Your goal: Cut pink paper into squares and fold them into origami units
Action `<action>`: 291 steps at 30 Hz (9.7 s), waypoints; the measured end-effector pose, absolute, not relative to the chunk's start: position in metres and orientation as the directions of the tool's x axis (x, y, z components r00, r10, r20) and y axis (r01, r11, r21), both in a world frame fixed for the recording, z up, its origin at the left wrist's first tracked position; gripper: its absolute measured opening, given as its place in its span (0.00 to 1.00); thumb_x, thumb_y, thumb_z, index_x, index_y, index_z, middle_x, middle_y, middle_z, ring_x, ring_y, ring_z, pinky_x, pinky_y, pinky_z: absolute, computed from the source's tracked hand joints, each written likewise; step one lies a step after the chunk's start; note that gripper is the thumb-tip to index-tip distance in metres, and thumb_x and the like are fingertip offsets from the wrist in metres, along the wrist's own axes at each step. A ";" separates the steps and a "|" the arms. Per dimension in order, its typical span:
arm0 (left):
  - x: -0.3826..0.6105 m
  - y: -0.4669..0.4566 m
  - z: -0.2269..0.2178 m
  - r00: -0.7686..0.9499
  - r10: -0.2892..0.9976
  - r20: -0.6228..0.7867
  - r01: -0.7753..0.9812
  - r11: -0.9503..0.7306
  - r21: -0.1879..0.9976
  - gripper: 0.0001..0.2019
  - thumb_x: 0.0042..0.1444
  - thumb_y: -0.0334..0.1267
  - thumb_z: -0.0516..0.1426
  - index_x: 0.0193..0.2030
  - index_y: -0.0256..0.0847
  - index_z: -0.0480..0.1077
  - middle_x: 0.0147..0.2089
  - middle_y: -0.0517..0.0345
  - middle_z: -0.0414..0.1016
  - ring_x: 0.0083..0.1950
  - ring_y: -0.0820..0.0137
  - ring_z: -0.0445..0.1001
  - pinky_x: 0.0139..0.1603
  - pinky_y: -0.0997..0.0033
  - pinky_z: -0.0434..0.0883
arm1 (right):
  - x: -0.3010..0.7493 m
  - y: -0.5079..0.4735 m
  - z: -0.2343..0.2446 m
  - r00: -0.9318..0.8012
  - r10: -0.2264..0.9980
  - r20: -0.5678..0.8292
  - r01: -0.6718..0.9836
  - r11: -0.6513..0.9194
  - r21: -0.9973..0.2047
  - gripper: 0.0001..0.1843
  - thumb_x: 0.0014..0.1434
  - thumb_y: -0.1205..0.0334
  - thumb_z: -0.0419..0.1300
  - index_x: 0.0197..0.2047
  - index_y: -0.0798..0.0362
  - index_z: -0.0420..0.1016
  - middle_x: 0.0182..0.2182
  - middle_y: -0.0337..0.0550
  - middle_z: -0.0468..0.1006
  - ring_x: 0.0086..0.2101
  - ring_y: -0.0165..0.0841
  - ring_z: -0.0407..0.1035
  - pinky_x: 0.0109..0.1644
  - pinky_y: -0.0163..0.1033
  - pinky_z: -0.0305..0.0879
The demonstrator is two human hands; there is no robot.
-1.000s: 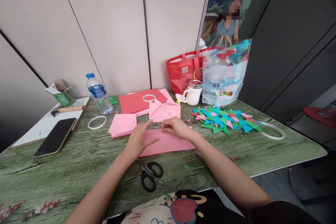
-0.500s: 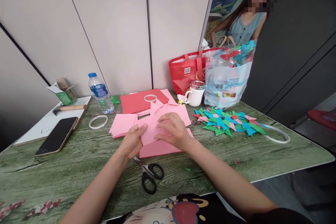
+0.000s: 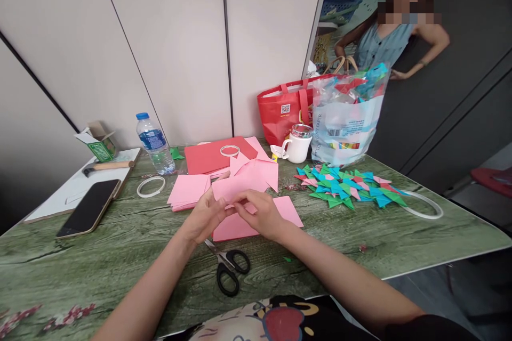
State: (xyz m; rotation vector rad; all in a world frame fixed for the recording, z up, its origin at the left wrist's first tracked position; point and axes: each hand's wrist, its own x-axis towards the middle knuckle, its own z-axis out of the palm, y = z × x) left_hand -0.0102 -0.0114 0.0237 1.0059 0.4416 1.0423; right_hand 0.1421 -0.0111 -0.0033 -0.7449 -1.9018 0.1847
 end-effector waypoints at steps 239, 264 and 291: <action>-0.008 -0.012 0.014 0.443 0.892 -0.090 -0.013 0.106 0.994 0.14 0.44 0.45 0.60 0.27 0.32 0.72 0.24 0.57 0.73 0.25 0.75 0.69 0.29 0.75 0.66 | 0.172 0.004 0.022 -0.109 0.985 0.137 -0.059 0.131 -0.990 0.17 0.35 0.56 0.69 0.28 0.58 0.76 0.24 0.41 0.76 0.23 0.27 0.67 0.29 0.34 0.63; -0.005 -0.012 0.015 0.419 0.894 -0.155 -0.157 0.240 0.958 0.15 0.42 0.45 0.62 0.22 0.32 0.71 0.21 0.56 0.72 0.24 0.74 0.68 0.28 0.75 0.64 | 0.164 0.005 0.015 -0.077 0.994 0.079 -0.172 0.065 -0.983 0.17 0.32 0.58 0.69 0.26 0.57 0.72 0.22 0.37 0.73 0.22 0.25 0.64 0.29 0.34 0.60; -0.006 -0.020 0.020 0.595 0.766 -0.243 0.211 0.143 0.967 0.22 0.44 0.51 0.58 0.13 0.36 0.58 0.14 0.65 0.54 0.15 0.82 0.46 0.18 0.74 0.41 | 0.182 0.009 0.022 -0.246 0.965 0.092 -0.027 0.088 -0.996 0.31 0.36 0.66 0.67 0.46 0.55 0.63 0.16 0.32 0.73 0.26 0.33 0.73 0.31 0.36 0.66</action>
